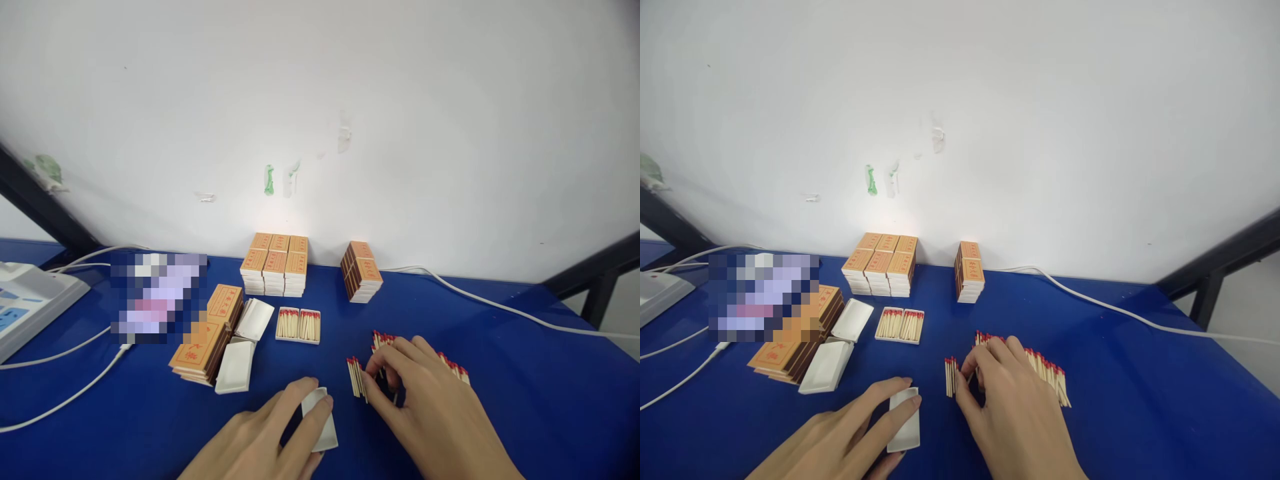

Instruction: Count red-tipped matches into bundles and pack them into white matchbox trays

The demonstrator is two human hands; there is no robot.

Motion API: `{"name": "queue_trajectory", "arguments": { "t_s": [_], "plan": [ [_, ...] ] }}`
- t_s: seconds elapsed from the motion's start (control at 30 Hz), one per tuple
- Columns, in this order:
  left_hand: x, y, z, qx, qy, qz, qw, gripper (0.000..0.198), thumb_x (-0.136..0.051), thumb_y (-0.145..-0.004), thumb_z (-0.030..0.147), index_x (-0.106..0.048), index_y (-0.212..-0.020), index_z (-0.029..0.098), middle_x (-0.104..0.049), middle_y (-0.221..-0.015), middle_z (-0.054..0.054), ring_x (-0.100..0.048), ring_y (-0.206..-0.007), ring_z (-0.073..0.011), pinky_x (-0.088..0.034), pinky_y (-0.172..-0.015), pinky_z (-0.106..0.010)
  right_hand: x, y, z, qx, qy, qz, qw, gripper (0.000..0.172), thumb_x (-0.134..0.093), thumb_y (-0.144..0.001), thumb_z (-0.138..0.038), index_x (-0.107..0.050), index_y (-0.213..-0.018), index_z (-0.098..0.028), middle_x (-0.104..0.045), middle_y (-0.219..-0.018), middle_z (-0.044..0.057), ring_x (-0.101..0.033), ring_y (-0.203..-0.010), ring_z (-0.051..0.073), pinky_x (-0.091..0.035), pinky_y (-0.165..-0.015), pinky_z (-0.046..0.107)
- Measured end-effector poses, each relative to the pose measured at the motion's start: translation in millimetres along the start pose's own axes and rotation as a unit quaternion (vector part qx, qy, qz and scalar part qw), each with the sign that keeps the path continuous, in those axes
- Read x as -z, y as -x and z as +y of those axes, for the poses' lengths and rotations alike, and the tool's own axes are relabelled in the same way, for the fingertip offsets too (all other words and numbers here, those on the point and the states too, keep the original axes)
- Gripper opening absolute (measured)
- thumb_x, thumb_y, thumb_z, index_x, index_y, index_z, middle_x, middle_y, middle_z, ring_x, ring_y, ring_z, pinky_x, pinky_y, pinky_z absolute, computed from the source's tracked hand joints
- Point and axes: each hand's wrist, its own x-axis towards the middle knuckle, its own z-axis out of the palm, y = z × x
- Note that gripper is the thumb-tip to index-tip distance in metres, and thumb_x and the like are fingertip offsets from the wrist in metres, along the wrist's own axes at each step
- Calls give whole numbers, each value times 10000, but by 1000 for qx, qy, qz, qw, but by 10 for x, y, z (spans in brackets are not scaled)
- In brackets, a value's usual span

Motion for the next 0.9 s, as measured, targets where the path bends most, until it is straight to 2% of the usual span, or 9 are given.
{"name": "queue_trajectory", "arguments": {
  "t_s": [0.17, 0.4, 0.6, 0.77, 0.9],
  "plan": [
    [19, -18, -16, -1, -5, 22, 1000, 421, -258, -1202, 195, -602, -1440, 153, -782, -1349, -115, -864, -888, -218, -669, -517, -283, -21, 14, 56, -9, 8, -9, 1000, 256, -678, -1005, -296, -596, -763, -287, -610, -729, -3, -612, -685, 226, -498, -519, 325],
    [21, 2, -30, -1, -5, 2, 1000, 412, -291, -1187, 179, -595, -1465, 162, -775, -1367, -119, -862, -988, -232, -700, -602, -288, -54, 5, 29, -9, 28, 18, 999, 243, -629, -1010, -289, -589, -771, -287, -608, -734, 10, -609, -687, 246, -466, -493, 329],
    [-30, 28, -34, -4, -8, -4, 1000, 437, -304, -1157, 159, -599, -1479, 160, -774, -1359, -130, -852, -806, -209, -690, -546, -287, -18, -27, 13, -19, 17, 31, 999, 301, -572, -1054, -319, -598, -755, -292, -617, -702, 6, -623, -651, 232, -495, -483, 317],
    [-44, 42, -34, -9, -17, -2, 1000, 430, -304, -1171, 175, -600, -1482, 164, -771, -1371, -127, -863, -924, -229, -686, -555, -277, 90, 6, 92, 1, 79, 40, 996, 302, -573, -1020, -333, -585, -719, -307, -610, -650, 8, -677, -638, 258, -467, -401, 315],
    [-43, 50, -31, 0, -16, -6, 1000, 448, -279, -1178, 184, -603, -1486, 168, -765, -1383, -124, -855, -852, -209, -680, -550, -278, 104, 50, 116, 20, 80, 15, 996, 257, -647, -939, -289, -589, -689, -314, -616, -617, -7, -688, -589, 243, -430, -362, 291]
  ]
}}
